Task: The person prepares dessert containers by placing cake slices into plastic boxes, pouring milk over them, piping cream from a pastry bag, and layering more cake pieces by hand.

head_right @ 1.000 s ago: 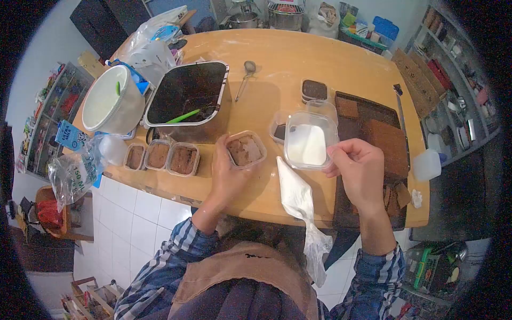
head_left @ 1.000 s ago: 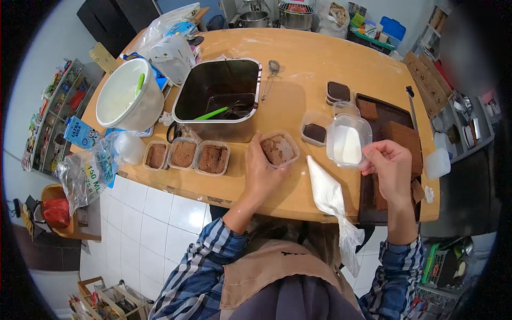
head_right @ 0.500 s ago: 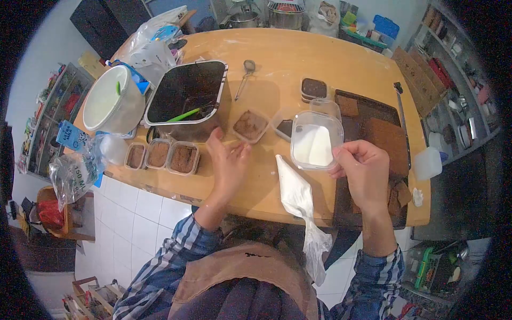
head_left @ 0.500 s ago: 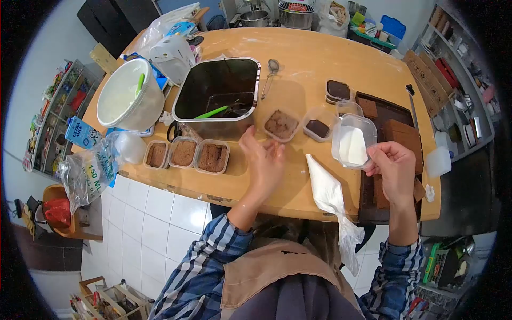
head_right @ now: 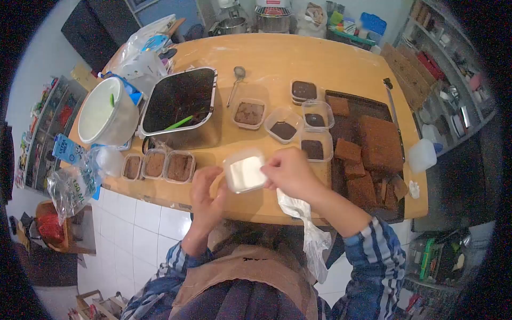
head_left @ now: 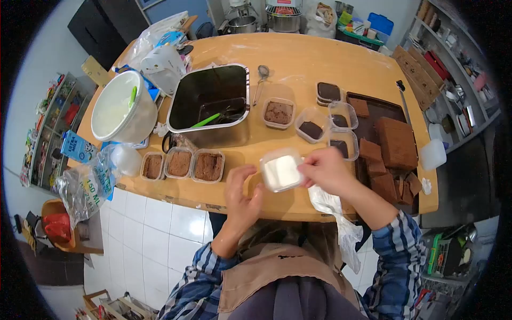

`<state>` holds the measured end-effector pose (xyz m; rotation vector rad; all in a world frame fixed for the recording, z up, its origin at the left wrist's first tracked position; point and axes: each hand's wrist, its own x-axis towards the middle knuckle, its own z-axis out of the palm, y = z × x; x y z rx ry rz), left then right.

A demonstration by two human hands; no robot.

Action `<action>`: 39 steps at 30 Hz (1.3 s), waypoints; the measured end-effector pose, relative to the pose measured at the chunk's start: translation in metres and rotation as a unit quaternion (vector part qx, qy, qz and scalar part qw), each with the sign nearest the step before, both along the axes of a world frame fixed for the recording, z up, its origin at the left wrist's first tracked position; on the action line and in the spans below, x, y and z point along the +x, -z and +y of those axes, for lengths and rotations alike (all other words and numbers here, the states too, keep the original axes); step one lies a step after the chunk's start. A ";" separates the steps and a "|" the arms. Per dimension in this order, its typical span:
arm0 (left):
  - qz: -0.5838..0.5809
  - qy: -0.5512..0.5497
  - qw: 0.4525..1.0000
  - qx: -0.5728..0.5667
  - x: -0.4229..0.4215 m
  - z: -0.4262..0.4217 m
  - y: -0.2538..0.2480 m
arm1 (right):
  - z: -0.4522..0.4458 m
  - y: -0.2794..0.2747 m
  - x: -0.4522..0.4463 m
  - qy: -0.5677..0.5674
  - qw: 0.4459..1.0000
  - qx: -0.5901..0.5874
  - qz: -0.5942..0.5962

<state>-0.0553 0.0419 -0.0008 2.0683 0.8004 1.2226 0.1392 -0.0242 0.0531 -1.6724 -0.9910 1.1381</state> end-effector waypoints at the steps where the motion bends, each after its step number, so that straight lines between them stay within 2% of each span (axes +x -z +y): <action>1: 0.009 -0.017 1.000 0.013 -0.006 -0.003 -0.003 | 0.007 0.007 -0.004 -0.017 1.000 -0.023 -0.007; 7: -0.010 -0.041 0.999 -0.017 -0.031 -0.015 0.004 | 0.034 0.027 -0.026 -0.078 0.995 -0.060 -0.008; 11: -0.034 -0.027 0.998 -0.038 -0.032 -0.016 0.004 | 0.040 0.034 -0.029 -0.091 0.995 -0.042 0.027; 12: -0.034 -0.025 0.999 -0.033 -0.031 -0.016 0.002 | 0.040 0.028 -0.025 -0.087 0.992 -0.014 -0.087; 14: -0.034 -0.024 0.999 -0.021 -0.030 -0.017 -0.002 | 0.043 0.007 -0.007 -0.077 0.947 0.042 -0.309; 16: -0.063 -0.034 0.997 -0.012 -0.029 -0.020 -0.004 | 0.044 -0.004 0.019 -0.004 0.905 0.099 -0.414; 19: -0.083 -0.020 0.996 -0.006 -0.023 -0.025 -0.007 | 0.041 -0.020 0.046 -0.006 0.829 0.083 -0.553; 23: -0.039 0.030 0.999 0.004 -0.020 -0.033 -0.015 | 0.048 -0.008 0.051 -0.047 0.842 -0.056 -0.534; 27: -0.040 0.044 0.998 0.005 -0.019 -0.038 -0.020 | 0.053 -0.012 0.048 -0.053 0.837 -0.076 -0.539; 32: -0.051 0.043 0.998 0.010 -0.022 -0.038 -0.020 | 0.037 -0.023 0.031 -0.006 0.846 -0.029 -0.532; 35: -0.104 0.080 0.983 -0.128 -0.021 -0.041 -0.021 | 0.006 -0.060 0.008 -0.070 0.874 -0.002 -0.482; 36: -0.141 0.115 0.959 -0.216 -0.021 -0.041 -0.021 | -0.005 -0.069 0.001 -0.101 0.884 0.004 -0.457; 39: -0.241 0.230 0.827 -0.453 -0.012 -0.042 -0.025 | -0.033 -0.081 -0.011 -0.146 0.902 0.041 -0.404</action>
